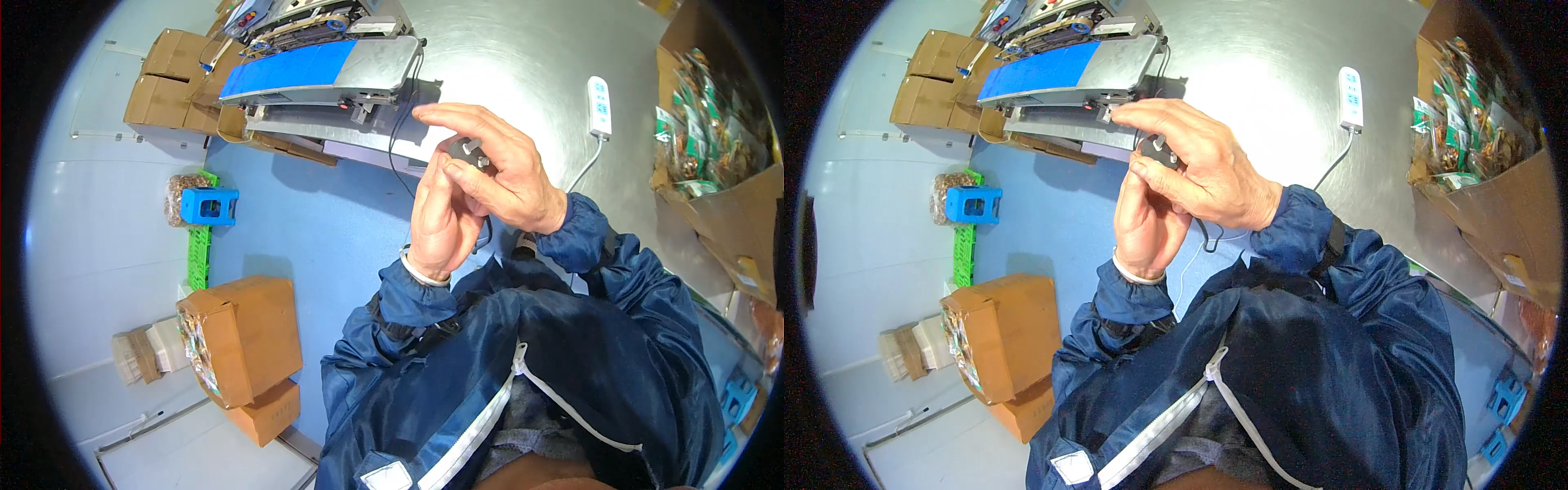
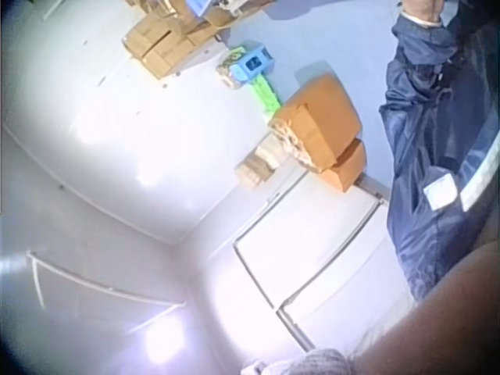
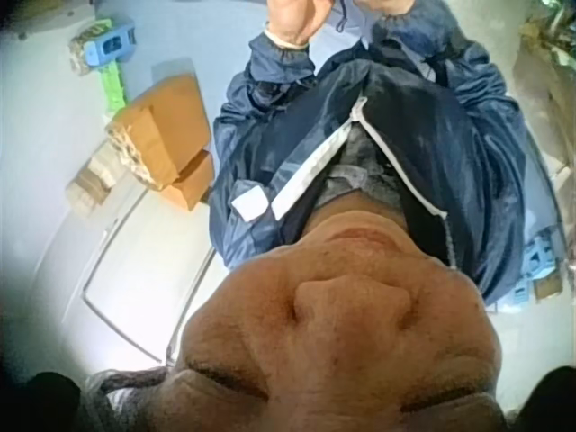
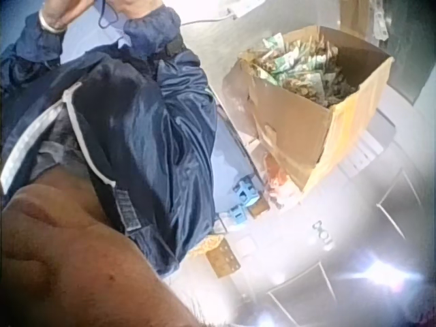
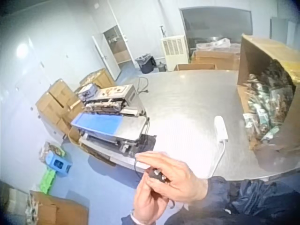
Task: The person connects various power cables to a belt-driven machine on a metal table, handles a power strip, and presses control buttons on the machine.
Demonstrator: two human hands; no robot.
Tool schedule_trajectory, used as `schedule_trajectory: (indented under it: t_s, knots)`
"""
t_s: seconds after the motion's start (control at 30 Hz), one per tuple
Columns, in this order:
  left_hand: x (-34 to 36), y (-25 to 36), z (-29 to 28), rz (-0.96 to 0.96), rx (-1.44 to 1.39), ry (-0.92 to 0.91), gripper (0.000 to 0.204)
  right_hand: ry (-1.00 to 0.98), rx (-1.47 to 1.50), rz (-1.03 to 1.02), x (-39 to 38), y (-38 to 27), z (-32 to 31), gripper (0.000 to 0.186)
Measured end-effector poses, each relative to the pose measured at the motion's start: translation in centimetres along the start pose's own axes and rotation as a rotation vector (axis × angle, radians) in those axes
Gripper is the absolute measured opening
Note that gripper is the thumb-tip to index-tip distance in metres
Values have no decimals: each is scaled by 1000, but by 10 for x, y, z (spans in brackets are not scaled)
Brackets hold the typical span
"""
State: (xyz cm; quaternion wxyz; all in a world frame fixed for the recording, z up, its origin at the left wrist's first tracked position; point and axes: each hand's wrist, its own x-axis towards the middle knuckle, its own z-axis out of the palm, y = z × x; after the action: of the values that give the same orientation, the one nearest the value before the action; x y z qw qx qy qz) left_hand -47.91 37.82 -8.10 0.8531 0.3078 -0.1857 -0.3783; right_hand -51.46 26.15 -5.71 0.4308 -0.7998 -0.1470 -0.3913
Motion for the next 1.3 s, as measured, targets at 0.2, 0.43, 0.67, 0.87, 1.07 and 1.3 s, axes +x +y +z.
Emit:
schedule_trajectory:
  t_s: [0.2, 0.43, 0.67, 0.87, 1.07, 1.3]
  knots:
    - [-2, 8, -5, -87, -50, -63, 32, -76, -78, -10, 0, -2, 5, 34]
    - [0, 10, -9, -133, -79, -147, 33, -68, -94, 7, -1, -12, 3, 32]
    - [12, 14, -3, -61, -36, -131, 34, -48, 122, 175, -5, -13, -9, 68]
    - [18, 5, -6, -151, -108, -144, 38, -43, 148, 185, -14, -4, -12, 72]
    - [25, 5, -8, -186, -208, -148, 37, -32, 126, 211, -10, 1, -11, 70]
    - [31, 0, -20, -193, -246, -220, 36, -77, 113, 246, -8, 5, -10, 67]
